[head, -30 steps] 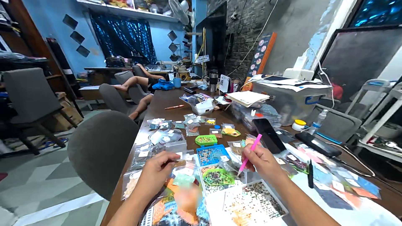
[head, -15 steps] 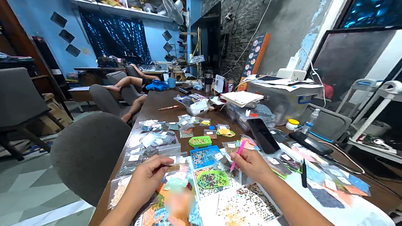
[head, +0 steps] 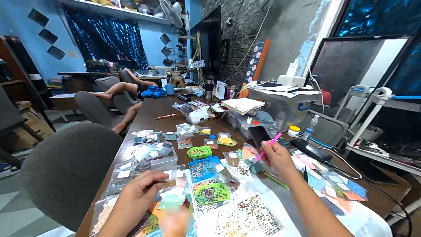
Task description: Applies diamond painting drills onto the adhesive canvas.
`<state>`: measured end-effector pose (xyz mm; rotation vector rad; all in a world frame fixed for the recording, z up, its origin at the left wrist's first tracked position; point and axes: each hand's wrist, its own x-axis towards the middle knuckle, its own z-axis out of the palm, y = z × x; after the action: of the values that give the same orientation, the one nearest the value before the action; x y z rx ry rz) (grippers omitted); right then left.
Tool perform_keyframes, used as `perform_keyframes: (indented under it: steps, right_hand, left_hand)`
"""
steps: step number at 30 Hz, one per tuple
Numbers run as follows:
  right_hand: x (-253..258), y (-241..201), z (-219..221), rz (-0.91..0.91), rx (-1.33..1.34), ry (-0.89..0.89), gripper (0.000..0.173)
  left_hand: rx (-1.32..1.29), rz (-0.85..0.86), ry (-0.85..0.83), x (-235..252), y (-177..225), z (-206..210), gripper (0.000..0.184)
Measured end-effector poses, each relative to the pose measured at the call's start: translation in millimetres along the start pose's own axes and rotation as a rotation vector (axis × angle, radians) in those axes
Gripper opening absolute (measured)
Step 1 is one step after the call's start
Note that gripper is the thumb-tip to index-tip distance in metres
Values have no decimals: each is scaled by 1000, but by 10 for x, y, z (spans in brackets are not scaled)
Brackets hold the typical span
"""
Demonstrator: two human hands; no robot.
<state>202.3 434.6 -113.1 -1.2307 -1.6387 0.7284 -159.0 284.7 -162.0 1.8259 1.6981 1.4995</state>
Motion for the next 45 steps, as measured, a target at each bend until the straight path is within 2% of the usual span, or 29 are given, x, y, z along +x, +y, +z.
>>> perform_keyframes:
  steps: [8, 14, 24, 45]
  right_hand:
    - [0, 51, 142, -12, -2, -141, 25]
    - [28, 163, 280, -105, -36, -190, 26]
    - [71, 256, 448, -185, -49, -179, 25]
    - [64, 230, 512, -154, -168, -224, 26]
  left_hand:
    - [31, 5, -23, -16, 12, -28, 25]
    - [33, 7, -26, -27, 14, -16, 25]
    - [42, 20, -22, -35, 5, -3, 25]
    - [31, 41, -8, -20, -6, 19, 25]
